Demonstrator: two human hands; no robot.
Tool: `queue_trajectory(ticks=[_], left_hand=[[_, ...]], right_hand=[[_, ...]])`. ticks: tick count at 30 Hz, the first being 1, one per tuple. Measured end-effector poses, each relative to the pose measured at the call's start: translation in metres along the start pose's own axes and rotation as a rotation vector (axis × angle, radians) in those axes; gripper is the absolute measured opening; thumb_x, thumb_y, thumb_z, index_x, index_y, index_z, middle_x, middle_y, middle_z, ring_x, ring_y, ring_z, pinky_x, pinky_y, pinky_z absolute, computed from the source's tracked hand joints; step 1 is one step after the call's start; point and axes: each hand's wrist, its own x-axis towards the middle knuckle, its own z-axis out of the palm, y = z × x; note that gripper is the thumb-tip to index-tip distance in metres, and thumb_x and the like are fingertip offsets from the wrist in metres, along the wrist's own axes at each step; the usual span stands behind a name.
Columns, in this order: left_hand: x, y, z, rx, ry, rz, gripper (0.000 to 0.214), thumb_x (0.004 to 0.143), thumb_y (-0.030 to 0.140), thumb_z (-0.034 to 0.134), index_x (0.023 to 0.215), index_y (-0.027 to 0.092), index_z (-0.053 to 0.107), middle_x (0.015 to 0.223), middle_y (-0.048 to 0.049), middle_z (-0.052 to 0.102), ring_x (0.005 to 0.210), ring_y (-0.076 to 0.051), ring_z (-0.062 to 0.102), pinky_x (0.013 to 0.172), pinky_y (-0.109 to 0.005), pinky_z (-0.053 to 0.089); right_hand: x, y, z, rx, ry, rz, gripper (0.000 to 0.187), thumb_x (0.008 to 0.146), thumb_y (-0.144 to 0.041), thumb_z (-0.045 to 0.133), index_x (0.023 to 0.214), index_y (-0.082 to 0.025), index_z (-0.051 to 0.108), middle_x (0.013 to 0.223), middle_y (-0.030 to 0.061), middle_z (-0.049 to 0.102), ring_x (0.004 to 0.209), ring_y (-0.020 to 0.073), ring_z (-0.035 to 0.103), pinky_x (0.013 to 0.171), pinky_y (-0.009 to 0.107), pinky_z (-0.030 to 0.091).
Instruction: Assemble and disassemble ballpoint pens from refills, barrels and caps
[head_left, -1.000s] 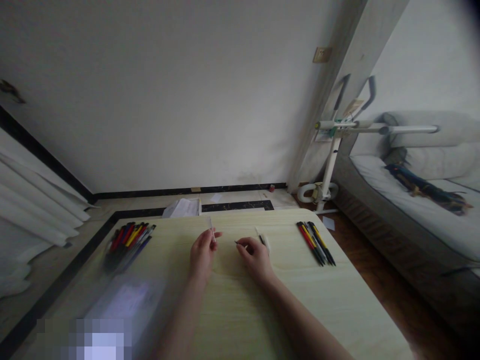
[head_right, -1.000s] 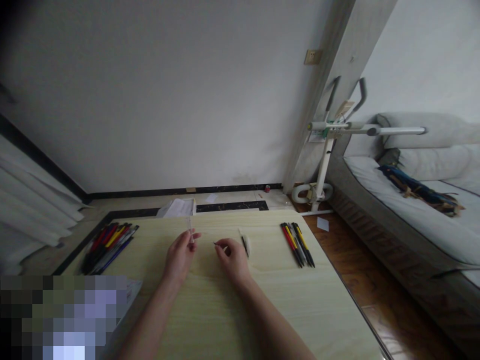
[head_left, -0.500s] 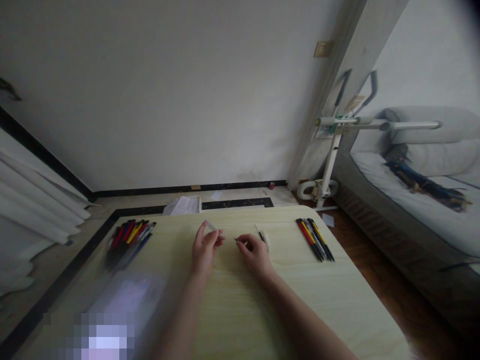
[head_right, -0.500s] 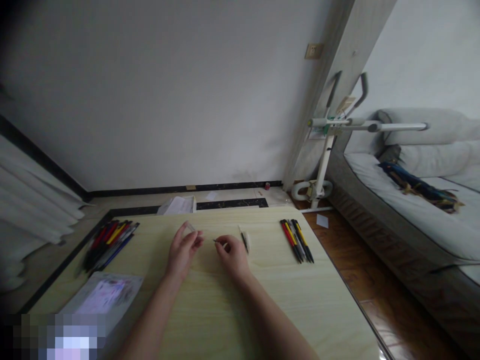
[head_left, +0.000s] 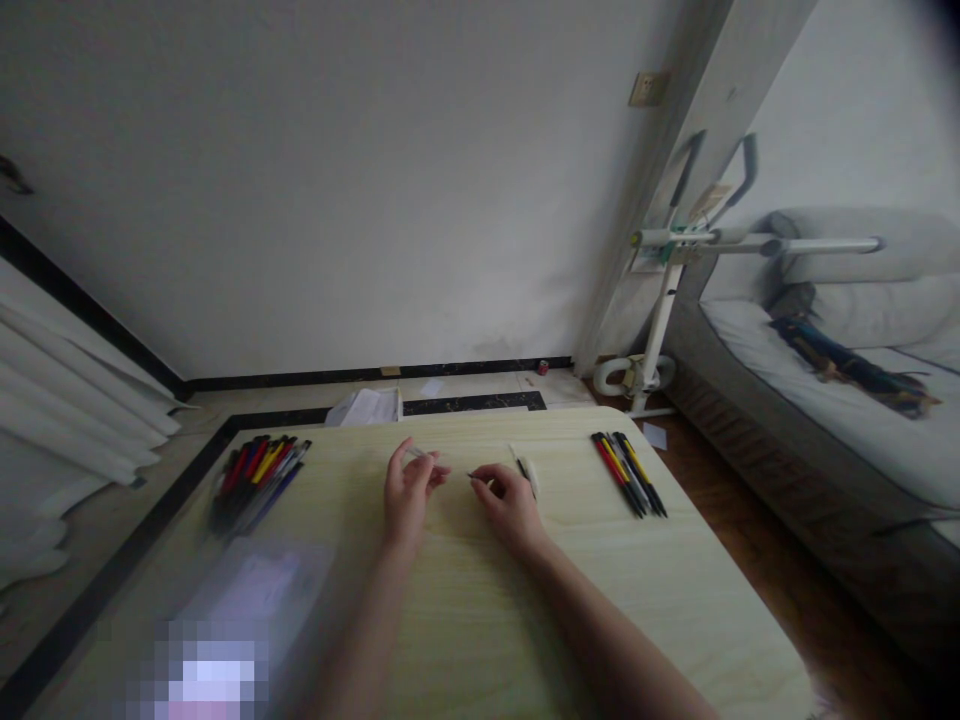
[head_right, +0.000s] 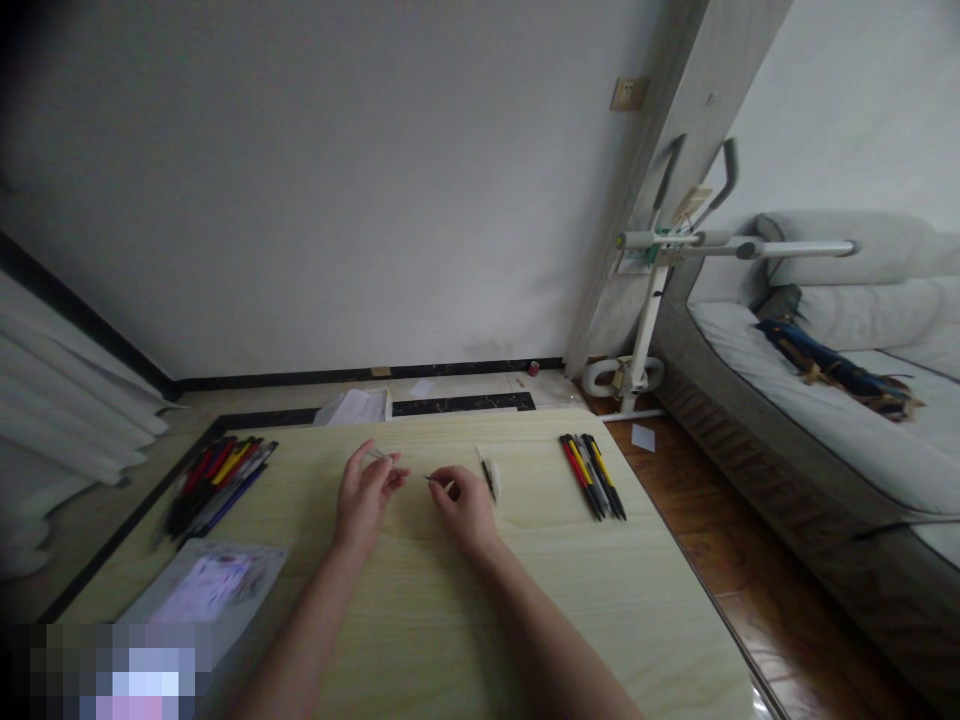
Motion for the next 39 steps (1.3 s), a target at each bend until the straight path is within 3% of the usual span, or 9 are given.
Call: queue_trajectory(ticks=[14, 39], left_hand=[[-0.006, -0.001, 0.006, 0.048, -0.073, 0.028, 0.062, 0.065, 0.036, 0.066, 0.117, 0.018, 0.037, 0.093, -0.0096, 0.063, 0.066, -0.016, 0.064, 0.07, -0.038, 0.051], [-0.009, -0.001, 0.007, 0.169, -0.145, 0.11, 0.051, 0.072, 0.033, 0.058, 0.117, 0.014, 0.043, 0.092, -0.0108, 0.063, 0.071, -0.018, 0.063, 0.065, -0.034, 0.053]], right_hand=[[0.0, -0.003, 0.0, -0.02, -0.009, -0.019, 0.015, 0.074, -0.024, 0.052, 0.082, -0.019, 0.064, 0.07, 0.0003, 0.063, 0.051, 0.0098, 0.048, 0.05, 0.022, 0.039], [0.001, -0.002, 0.002, -0.081, -0.006, -0.023, 0.013, 0.073, -0.023, 0.052, 0.078, -0.017, 0.063, 0.064, -0.0002, 0.06, 0.051, 0.0095, 0.048, 0.049, 0.02, 0.038]])
